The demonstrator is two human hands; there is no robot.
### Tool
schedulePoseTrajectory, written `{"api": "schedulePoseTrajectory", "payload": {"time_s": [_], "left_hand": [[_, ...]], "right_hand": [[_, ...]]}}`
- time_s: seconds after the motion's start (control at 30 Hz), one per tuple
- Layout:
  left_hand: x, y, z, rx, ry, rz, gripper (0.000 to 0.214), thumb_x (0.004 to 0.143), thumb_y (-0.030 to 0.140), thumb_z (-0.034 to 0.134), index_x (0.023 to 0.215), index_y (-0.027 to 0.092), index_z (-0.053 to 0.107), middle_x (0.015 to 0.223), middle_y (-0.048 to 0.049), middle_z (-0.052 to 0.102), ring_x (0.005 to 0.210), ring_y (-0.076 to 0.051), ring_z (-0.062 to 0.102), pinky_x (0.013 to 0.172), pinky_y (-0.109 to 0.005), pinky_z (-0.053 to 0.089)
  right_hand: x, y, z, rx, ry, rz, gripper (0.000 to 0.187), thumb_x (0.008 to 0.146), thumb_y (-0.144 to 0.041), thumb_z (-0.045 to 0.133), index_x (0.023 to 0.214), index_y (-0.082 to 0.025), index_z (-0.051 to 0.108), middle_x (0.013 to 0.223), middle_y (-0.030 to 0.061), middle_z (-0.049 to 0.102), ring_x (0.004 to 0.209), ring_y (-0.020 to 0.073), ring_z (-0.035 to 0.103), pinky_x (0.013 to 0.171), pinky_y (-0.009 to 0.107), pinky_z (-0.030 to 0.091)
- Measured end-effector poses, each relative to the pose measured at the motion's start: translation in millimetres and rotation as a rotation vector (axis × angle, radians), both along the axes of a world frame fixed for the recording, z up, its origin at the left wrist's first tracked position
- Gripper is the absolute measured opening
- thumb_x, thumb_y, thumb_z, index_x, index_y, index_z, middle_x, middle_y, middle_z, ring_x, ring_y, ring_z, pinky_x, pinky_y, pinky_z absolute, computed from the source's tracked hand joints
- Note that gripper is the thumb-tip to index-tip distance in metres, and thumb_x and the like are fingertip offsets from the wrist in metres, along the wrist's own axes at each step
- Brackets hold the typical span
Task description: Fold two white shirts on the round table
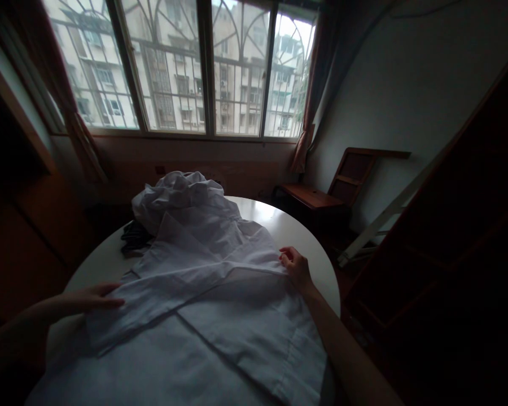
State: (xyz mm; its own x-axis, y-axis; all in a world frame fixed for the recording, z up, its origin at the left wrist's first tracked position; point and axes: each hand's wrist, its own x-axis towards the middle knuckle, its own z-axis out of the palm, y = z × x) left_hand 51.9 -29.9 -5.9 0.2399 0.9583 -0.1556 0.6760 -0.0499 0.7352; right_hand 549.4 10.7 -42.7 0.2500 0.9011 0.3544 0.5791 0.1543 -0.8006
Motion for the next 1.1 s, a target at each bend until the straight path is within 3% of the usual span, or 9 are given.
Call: {"api": "schedulePoseTrajectory", "payload": {"time_s": [0.1,0.23,0.3,0.4,0.47,0.57,0.73,0.93,1.1], "left_hand": [[-4.7,-2.5,-5.8,-0.175,-0.001,-0.095,0.037,0.066,0.048,0.056,0.090,0.021,0.064,0.088,-0.0041,0.068,0.083,-0.022,0.063,0.072,-0.031,0.050],[-14.6,-14.1,-19.7,0.088,0.180,0.149,0.058,0.065,0.056,0.055,0.109,0.019,0.055,0.097,-0.0072,0.064,0.088,-0.024,0.062,0.075,-0.033,0.051],[-18.7,-25.5,-27.7,0.247,0.261,0.203,0.067,0.065,0.060,0.055,0.117,0.017,0.049,0.103,-0.0090,0.061,0.088,-0.025,0.061,0.074,-0.035,0.052],[-19.0,-47.0,-36.2,0.545,0.349,0.074,0.066,0.062,0.057,0.061,0.117,0.021,0.049,0.120,-0.0101,0.052,0.104,-0.027,0.054,0.086,-0.040,0.047],[-14.9,-61.2,-39.2,0.649,0.349,-0.076,0.054,0.066,0.050,0.062,0.114,0.027,0.052,0.124,-0.0055,0.051,0.111,-0.023,0.051,0.092,-0.033,0.044],[-5.5,-76.3,-42.3,0.652,0.364,-0.206,0.037,0.073,0.041,0.058,0.108,0.031,0.057,0.114,0.0001,0.060,0.099,-0.016,0.059,0.083,-0.020,0.049],[6.2,-83.0,-43.6,0.802,0.466,-0.221,0.032,0.076,0.025,0.050,0.107,0.026,0.059,0.108,-0.0014,0.064,0.093,-0.015,0.062,0.080,-0.019,0.050],[5.2,-81.8,-27.2,0.924,0.436,-0.266,0.016,0.080,0.020,0.047,0.085,0.022,0.062,0.080,-0.0005,0.067,0.070,-0.011,0.063,0.063,-0.016,0.049],[4.8,-95.5,-15.8,0.971,0.405,-0.263,0.019,0.083,0.029,0.045,0.075,0.022,0.062,0.071,-0.0006,0.064,0.068,-0.011,0.059,0.065,-0.019,0.048]], "right_hand": [[0.7,5.2,5.2,0.049,-0.071,-0.028,0.021,0.070,-0.026,0.046,0.083,-0.017,0.059,0.071,0.0037,0.065,0.064,0.0172,0.061,0.060,0.029,0.047],[2.1,21.2,13.8,0.100,-0.231,0.018,0.015,0.070,-0.025,0.050,0.078,-0.018,0.062,0.074,0.0039,0.067,0.065,0.0169,0.062,0.062,0.028,0.047],[1.0,33.3,16.0,0.103,-0.319,0.066,0.013,0.072,-0.022,0.051,0.077,-0.019,0.063,0.077,0.0034,0.068,0.066,0.0165,0.062,0.064,0.028,0.048],[-5.0,54.8,17.4,0.098,-0.461,0.147,0.018,0.077,-0.016,0.048,0.083,-0.019,0.065,0.086,0.0047,0.069,0.077,0.0171,0.063,0.073,0.029,0.048],[-12.1,69.5,18.8,0.080,-0.585,0.208,0.022,0.078,-0.013,0.048,0.091,-0.018,0.065,0.094,0.0058,0.068,0.087,0.0174,0.062,0.081,0.030,0.046],[-25.4,88.4,23.7,0.014,-0.777,0.279,0.029,0.079,-0.011,0.047,0.102,-0.019,0.062,0.106,0.0061,0.064,0.099,0.0172,0.057,0.087,0.030,0.042],[-42.8,106.3,34.5,-0.222,-1.016,0.254,0.030,0.081,-0.014,0.045,0.105,-0.019,0.062,0.121,0.0082,0.054,0.112,0.0224,0.046,0.089,0.031,0.038],[-44.3,121.1,47.2,-0.339,-1.054,0.197,0.022,0.080,-0.015,0.045,0.091,-0.011,0.064,0.104,0.0153,0.060,0.096,0.0243,0.055,0.077,0.030,0.041],[-32.4,125.5,51.6,-0.347,-1.013,0.042,0.024,0.080,-0.010,0.041,0.095,-0.008,0.060,0.107,0.0195,0.056,0.098,0.0263,0.054,0.076,0.033,0.041]]}}
